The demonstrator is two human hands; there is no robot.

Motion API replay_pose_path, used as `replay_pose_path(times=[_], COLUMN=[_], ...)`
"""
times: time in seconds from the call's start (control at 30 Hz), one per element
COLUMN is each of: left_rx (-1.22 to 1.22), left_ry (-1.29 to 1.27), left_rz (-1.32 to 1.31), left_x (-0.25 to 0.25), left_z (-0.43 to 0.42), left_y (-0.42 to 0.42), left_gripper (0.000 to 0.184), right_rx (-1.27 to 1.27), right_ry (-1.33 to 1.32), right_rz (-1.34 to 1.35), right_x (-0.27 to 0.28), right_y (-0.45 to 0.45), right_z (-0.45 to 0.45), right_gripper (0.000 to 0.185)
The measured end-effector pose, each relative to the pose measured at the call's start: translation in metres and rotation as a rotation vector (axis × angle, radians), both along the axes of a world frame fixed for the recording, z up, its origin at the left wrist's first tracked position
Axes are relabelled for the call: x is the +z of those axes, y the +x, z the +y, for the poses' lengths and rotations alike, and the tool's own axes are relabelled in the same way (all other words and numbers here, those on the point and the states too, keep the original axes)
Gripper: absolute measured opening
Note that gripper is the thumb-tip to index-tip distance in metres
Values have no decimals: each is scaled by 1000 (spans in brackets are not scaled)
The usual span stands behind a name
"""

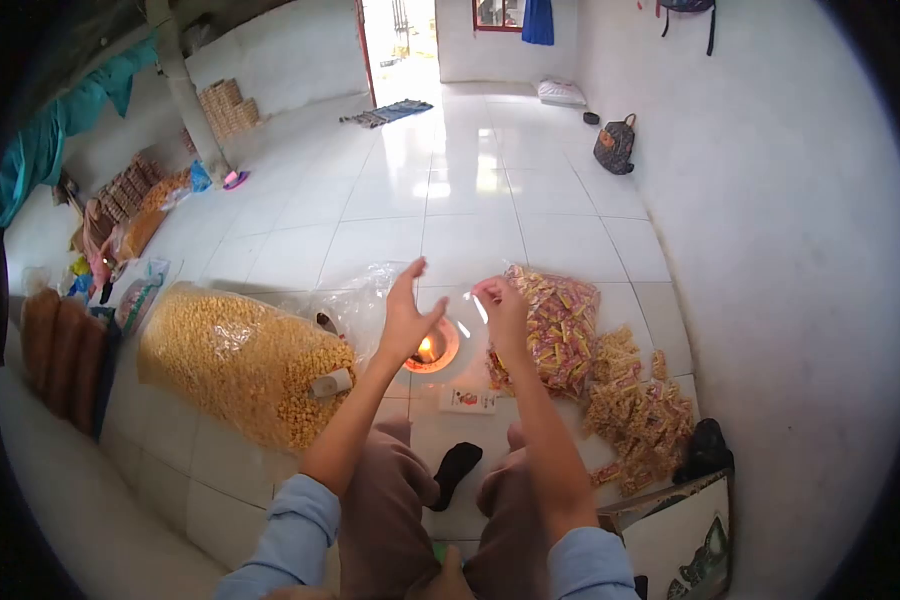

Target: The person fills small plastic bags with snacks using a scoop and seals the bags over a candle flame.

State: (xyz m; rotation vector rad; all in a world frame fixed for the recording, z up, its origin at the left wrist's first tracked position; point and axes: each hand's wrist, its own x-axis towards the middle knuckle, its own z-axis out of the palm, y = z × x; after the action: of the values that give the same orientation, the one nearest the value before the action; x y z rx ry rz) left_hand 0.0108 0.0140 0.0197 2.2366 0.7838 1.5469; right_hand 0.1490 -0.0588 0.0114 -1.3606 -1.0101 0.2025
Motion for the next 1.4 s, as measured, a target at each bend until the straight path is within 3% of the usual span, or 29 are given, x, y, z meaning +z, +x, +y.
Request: replay_pose_path(times=[0.07, 0.1, 0.13, 0.17, 0.2, 0.23, 0.33, 0.4, 0.63, 0.73, 0.83, 0.97, 1.07, 1.2, 1.4], left_rx=[-279, -283, -359, -436, -446, -436, -356, -290, -280, -279, -310, -401, -522, -451, -446], left_ry=[-42, -39, -286, -534, -531, -599, -618, -576, -447, -432, -448, -320, -418, -378, -541], left_rz=[204, 204, 257, 309, 308, 271, 271, 291, 282, 298, 293, 243, 202, 250, 365], left_x=[2, -6, -19, -31, -29, -28, -24, -21, -20, -19, -17, -19, -32, -35, -29], left_z=[-6, -8, -12, -14, -16, -17, -20, -21, -14, -14, -17, -13, -2, -1, 8], left_y=[6, 7, 7, 10, 13, 11, 4, 4, 2, -1, -5, -9, -15, -29, -62], left_gripper=[45, 45, 38, 32, 32, 25, 25, 28, 25, 21, 18, 15, 16, 15, 16], right_rx=[-14, -22, -28, -82, -136, -140, -175, -42, 44, 110, 125, 307, 455, 669, 740], right_ry=[-25, -60, -60, 37, 135, 131, 114, -111, -241, -143, -175, -233, -293, -394, -410], right_rz=[-112, -220, -221, -419, -618, -618, -585, -167, -189, -302, -353, -205, -59, 268, 391], right_x=[-7, -9, -12, -16, -17, -19, -19, -15, -7, -5, -3, -8, -14, -14, -10], right_y=[-10, -12, -10, -6, -1, 2, -1, -6, 2, -1, -3, 6, 11, 9, 10], right_z=[-16, -21, -23, -24, -25, -26, -25, -29, -34, -34, -33, -30, -28, -28, -28], right_gripper=[5, 6, 6, 7, 9, 9, 9, 14, 14, 10, 20, 31, 30, 27, 27])
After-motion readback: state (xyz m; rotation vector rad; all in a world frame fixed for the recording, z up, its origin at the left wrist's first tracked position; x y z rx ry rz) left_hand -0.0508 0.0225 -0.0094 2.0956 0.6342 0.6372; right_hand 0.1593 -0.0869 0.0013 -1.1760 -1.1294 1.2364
